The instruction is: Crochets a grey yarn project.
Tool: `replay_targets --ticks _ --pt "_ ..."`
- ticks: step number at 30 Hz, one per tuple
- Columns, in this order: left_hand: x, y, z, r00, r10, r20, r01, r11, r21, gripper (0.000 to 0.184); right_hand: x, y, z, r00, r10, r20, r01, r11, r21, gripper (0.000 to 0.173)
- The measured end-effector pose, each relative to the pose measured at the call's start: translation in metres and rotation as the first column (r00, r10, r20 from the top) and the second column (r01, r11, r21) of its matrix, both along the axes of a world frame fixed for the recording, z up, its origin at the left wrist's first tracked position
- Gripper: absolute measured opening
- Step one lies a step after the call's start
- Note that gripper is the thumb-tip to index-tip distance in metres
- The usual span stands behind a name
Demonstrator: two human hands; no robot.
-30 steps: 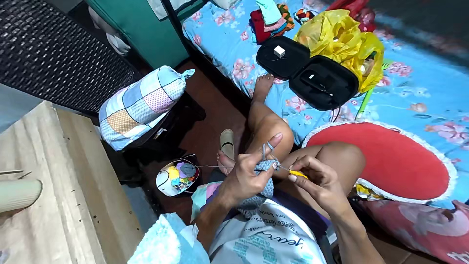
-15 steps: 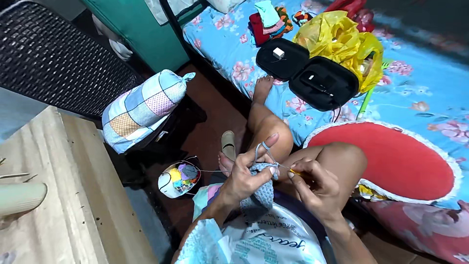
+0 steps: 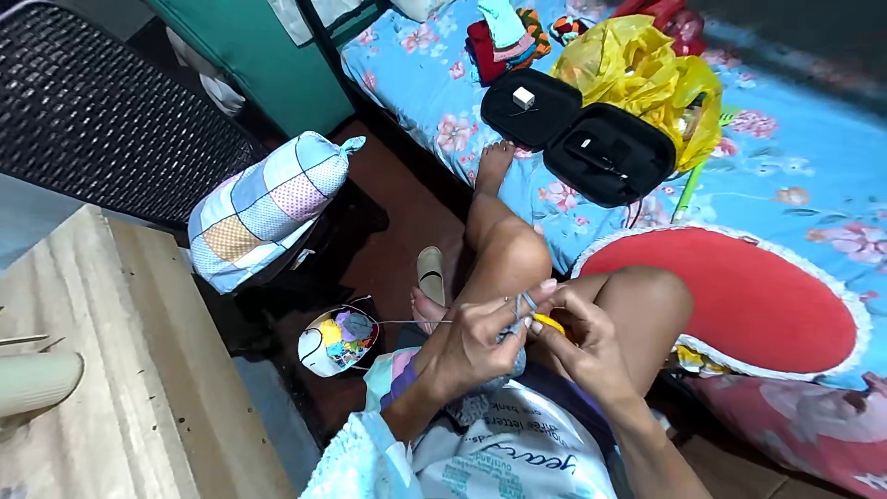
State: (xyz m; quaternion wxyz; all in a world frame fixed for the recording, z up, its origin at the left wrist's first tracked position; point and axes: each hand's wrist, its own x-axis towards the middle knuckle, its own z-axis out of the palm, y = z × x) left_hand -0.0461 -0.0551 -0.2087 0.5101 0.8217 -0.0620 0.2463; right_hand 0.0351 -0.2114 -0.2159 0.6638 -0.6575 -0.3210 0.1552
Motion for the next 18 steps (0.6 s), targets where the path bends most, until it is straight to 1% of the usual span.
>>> replay_targets --ticks 1,2,4,6,7,9,11,12,13,15,17,18 --pt "0.001 -0.001 -0.002 1.000 0.013 0.022 -0.014 1.000 0.026 0.033 -0.002 0.004 0.003 0.999 -0.029 -0.018 0.030 1.000 0.010 0.018" --pt "0.000 0.000 -0.001 1.000 0.010 0.027 -0.010 1.000 0.003 0.031 -0.002 0.006 0.006 0.997 -0.035 -0.065 0.037 0.999 0.039 0.025" --pt "-0.002 0.008 0.005 0.999 -0.035 0.003 0.035 0.987 -0.159 0.026 -0.002 0.009 0.006 0.982 -0.031 -0.185 0.056 0.990 0.133 0.032" --pt "-0.008 0.021 0.013 0.997 -0.046 -0.068 0.022 0.949 -0.314 0.019 0.000 0.010 0.003 0.959 -0.021 -0.282 0.079 0.978 0.195 0.034" --pt "-0.011 0.031 0.018 0.990 -0.062 -0.127 0.013 0.934 -0.358 0.023 0.001 0.010 0.000 0.946 0.002 -0.325 0.075 0.971 0.225 0.034" --pt "-0.020 0.056 0.022 0.955 -0.161 -0.247 0.051 0.915 -0.401 0.030 0.000 0.012 -0.003 0.921 0.054 -0.386 0.059 0.959 0.277 0.033" --pt "-0.029 0.082 0.020 0.896 -0.304 -0.323 0.163 0.903 -0.397 0.034 -0.001 0.014 -0.005 0.907 0.093 -0.411 0.042 0.950 0.309 0.031" --pt "-0.033 0.092 0.017 0.871 -0.364 -0.330 0.224 0.892 -0.393 0.036 -0.001 0.015 -0.005 0.904 0.098 -0.416 0.042 0.948 0.315 0.031" --pt "-0.035 0.100 0.014 0.864 -0.400 -0.306 0.267 0.879 -0.396 0.037 -0.001 0.015 -0.005 0.902 0.096 -0.420 0.044 0.949 0.312 0.030" --pt "-0.035 0.104 0.008 0.882 -0.443 -0.161 0.333 0.828 -0.450 0.037 0.001 0.016 -0.006 0.895 0.103 -0.433 0.040 0.950 0.308 0.030" --pt "-0.026 0.093 0.003 0.903 -0.429 0.027 0.366 0.733 -0.574 0.023 0.002 0.016 -0.006 0.893 0.119 -0.433 0.025 0.949 0.314 0.030" --pt "-0.022 0.082 0.002 0.914 -0.401 0.068 0.353 0.699 -0.622 0.033 0.002 0.016 -0.006 0.895 0.123 -0.429 0.019 0.950 0.312 0.030"
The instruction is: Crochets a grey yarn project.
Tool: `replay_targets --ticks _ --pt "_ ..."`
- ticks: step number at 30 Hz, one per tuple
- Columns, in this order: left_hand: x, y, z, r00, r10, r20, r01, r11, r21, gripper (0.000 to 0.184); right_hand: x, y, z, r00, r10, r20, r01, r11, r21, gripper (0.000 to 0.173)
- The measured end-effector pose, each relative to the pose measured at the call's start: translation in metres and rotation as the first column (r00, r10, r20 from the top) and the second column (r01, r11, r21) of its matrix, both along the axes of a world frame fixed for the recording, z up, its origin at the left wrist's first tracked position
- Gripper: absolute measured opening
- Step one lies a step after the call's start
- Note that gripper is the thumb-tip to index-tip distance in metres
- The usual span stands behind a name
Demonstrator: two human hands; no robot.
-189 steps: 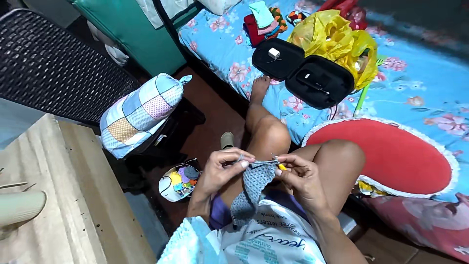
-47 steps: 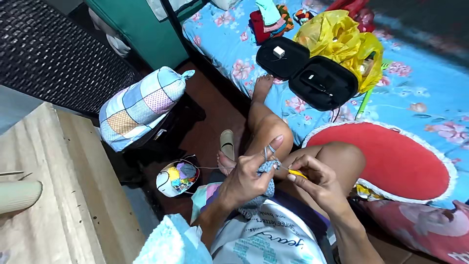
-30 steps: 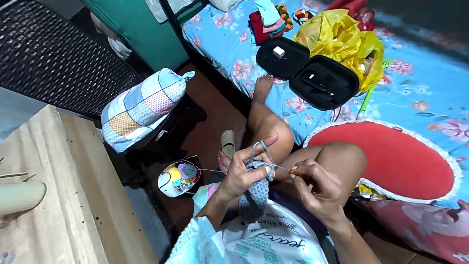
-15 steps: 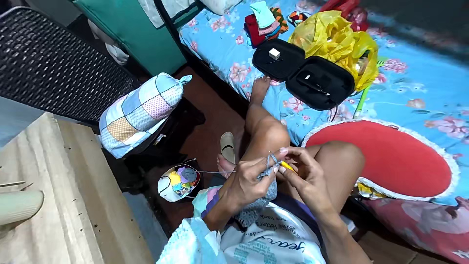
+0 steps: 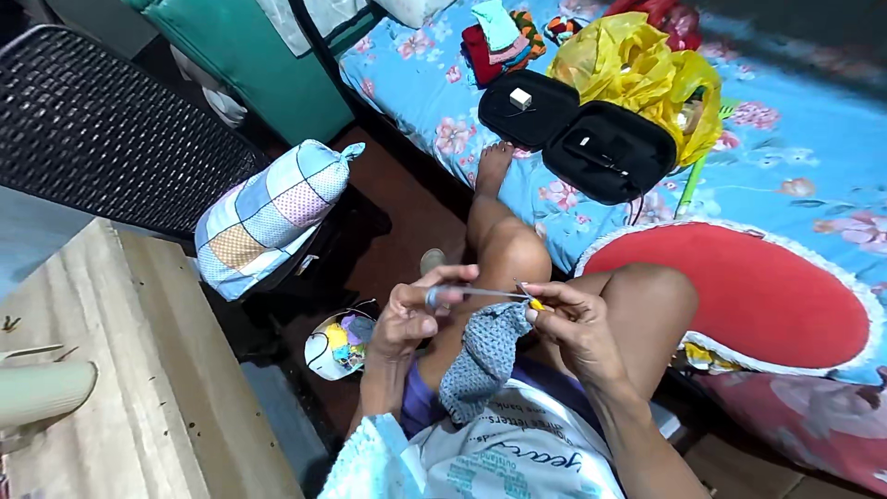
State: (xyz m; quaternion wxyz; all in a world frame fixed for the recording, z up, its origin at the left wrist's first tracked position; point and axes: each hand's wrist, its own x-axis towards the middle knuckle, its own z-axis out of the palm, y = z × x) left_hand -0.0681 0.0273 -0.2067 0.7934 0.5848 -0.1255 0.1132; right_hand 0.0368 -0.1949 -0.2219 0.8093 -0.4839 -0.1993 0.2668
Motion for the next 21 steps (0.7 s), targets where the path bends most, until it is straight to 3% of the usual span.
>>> replay_targets --ticks 3,5,9,15,21 --pt "0.010 -0.030 0.008 0.988 0.101 -0.120 -0.093 0.993 0.071 0.099 -0.001 0.000 0.004 1.000 0.013 0.014 -0.013 1.000 0.013 0.030" --pt "0.013 -0.043 0.019 0.968 0.147 -0.204 -0.128 0.986 0.105 0.115 -0.001 0.000 0.004 0.999 0.018 0.037 -0.020 0.999 0.030 0.031" --pt "0.015 -0.059 0.032 0.920 0.279 -0.275 -0.244 0.957 0.154 0.107 0.001 -0.003 0.004 0.996 0.016 0.091 -0.016 1.000 0.001 0.031" --pt "0.020 -0.066 0.033 0.875 0.335 -0.351 -0.362 0.932 -0.012 0.099 0.011 -0.009 0.003 0.963 0.049 0.265 -0.033 0.997 -0.066 0.030" --pt "0.019 -0.071 0.036 0.860 0.340 -0.381 -0.380 0.924 -0.033 0.094 0.020 -0.025 0.005 0.805 0.083 0.587 0.044 0.979 -0.198 0.030"
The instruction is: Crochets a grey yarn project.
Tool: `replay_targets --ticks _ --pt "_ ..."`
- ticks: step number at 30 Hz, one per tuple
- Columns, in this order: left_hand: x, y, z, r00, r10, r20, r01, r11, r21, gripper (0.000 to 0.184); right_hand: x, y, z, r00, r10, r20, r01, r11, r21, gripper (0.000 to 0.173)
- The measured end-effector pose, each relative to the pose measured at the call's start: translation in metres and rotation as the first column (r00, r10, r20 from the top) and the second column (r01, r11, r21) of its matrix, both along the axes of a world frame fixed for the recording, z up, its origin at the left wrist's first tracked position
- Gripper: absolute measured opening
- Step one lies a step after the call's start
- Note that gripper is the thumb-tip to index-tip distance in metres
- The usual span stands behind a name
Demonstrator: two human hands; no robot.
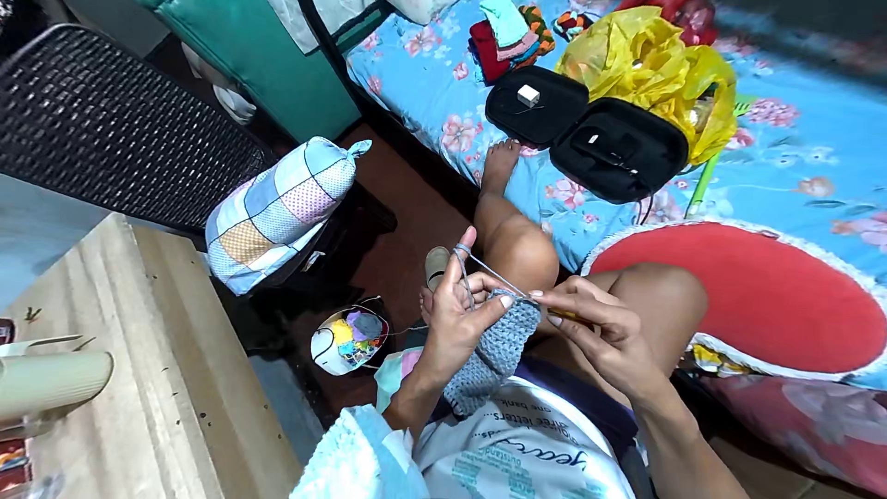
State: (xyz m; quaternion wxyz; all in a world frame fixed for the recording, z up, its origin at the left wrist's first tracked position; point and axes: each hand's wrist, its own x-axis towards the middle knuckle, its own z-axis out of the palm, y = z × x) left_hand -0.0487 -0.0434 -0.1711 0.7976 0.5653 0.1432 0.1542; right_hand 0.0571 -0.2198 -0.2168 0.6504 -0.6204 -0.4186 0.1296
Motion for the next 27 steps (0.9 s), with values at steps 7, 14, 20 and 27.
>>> replay_targets --ticks 7,14,20,27 --pt "-0.002 -0.007 0.002 0.998 0.057 0.019 -0.059 0.992 0.108 0.091 -0.004 -0.009 0.016 0.877 -0.105 0.469 0.220 0.955 -0.197 0.039" --pt "-0.004 -0.021 -0.007 0.985 0.111 0.136 -0.155 0.912 0.379 0.083 -0.031 -0.002 0.026 0.712 -0.219 0.667 0.468 0.856 -0.219 0.039" --pt "0.002 -0.026 -0.016 0.972 0.175 0.159 -0.225 0.892 0.391 0.087 -0.050 0.014 0.018 0.844 -0.300 0.444 0.436 0.866 -0.244 0.044" --pt "-0.002 -0.015 -0.009 0.986 0.069 0.153 -0.115 0.941 0.320 0.090 -0.034 0.026 0.010 0.981 -0.196 -0.001 0.196 0.981 -0.005 0.040"
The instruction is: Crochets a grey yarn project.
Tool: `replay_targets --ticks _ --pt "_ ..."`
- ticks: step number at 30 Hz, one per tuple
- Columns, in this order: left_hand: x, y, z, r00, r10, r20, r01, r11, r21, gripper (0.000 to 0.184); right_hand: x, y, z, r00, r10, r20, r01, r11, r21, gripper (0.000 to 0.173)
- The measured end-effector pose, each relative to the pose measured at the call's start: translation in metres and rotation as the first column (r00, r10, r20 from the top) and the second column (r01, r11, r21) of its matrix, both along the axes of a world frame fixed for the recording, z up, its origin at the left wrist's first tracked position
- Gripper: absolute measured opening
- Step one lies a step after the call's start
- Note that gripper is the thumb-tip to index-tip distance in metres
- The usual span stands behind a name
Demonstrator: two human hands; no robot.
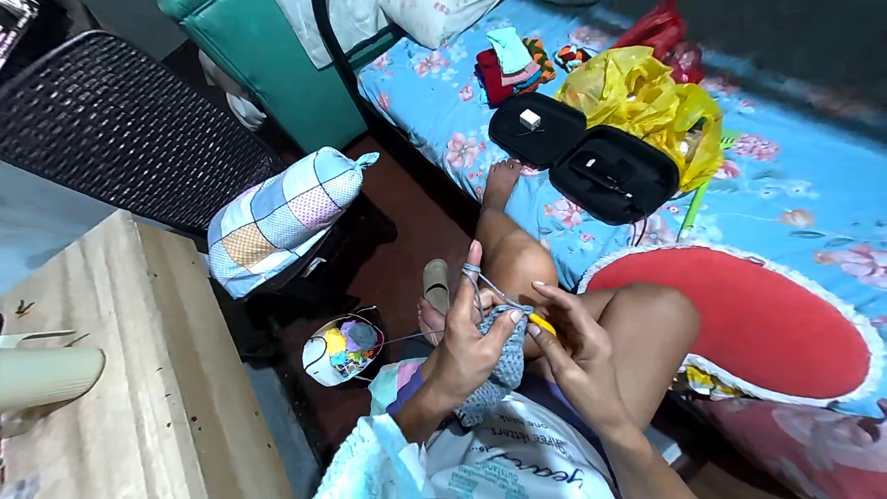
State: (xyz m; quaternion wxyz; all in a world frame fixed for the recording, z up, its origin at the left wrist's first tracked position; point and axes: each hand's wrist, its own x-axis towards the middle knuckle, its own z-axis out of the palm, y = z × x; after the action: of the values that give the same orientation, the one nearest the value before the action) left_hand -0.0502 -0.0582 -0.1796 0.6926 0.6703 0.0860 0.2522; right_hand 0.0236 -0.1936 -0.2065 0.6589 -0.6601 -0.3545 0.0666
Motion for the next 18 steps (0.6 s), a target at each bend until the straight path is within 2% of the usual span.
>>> replay_targets --ticks 1,3,5,7,9,11,12,13,15,18 --pt "-0.001 0.003 0.002 1.000 -0.005 -0.004 0.005 1.000 0.002 0.090 0.002 -0.002 0.000 0.983 -0.064 0.173 0.076 0.995 -0.064 0.037" --pt "-0.002 0.009 0.005 1.000 -0.003 -0.012 0.003 1.000 0.027 0.087 0.005 -0.009 0.005 0.879 -0.131 0.458 0.233 0.957 -0.175 0.033" --pt "-0.003 0.013 0.005 0.999 -0.021 -0.035 0.023 0.998 0.061 0.083 0.007 -0.015 0.012 0.831 -0.104 0.547 0.271 0.934 -0.234 0.036" --pt "-0.003 0.013 0.002 0.999 -0.044 -0.032 0.047 0.995 0.093 0.079 0.013 -0.021 0.015 0.910 -0.036 0.414 0.157 0.953 -0.261 0.038" --pt "-0.003 0.012 0.000 0.998 -0.055 -0.008 0.056 0.992 0.115 0.076 0.022 -0.024 0.014 0.996 0.084 0.040 -0.075 0.981 -0.180 0.040" --pt "-0.003 0.010 -0.001 0.998 -0.056 0.025 0.052 0.990 0.128 0.074 0.027 -0.024 0.017 0.929 0.185 -0.322 -0.208 0.977 -0.037 0.044" --pt "-0.003 0.008 -0.002 0.998 -0.052 0.036 0.046 0.989 0.142 0.073 0.028 -0.023 0.017 0.876 0.221 -0.428 -0.238 0.971 0.014 0.045" --pt "-0.004 0.007 -0.003 0.998 -0.048 0.042 0.041 0.987 0.157 0.072 0.028 -0.022 0.017 0.840 0.240 -0.486 -0.250 0.967 0.045 0.044" --pt "-0.004 0.004 -0.007 0.998 -0.035 0.057 0.022 0.978 0.208 0.069 0.025 -0.020 0.017 0.847 0.230 -0.480 -0.242 0.970 0.036 0.037" --pt "-0.002 -0.004 -0.015 0.995 0.025 0.098 -0.064 0.905 0.420 0.057 0.016 -0.018 0.018 0.957 0.139 -0.254 -0.169 0.980 -0.101 0.019"
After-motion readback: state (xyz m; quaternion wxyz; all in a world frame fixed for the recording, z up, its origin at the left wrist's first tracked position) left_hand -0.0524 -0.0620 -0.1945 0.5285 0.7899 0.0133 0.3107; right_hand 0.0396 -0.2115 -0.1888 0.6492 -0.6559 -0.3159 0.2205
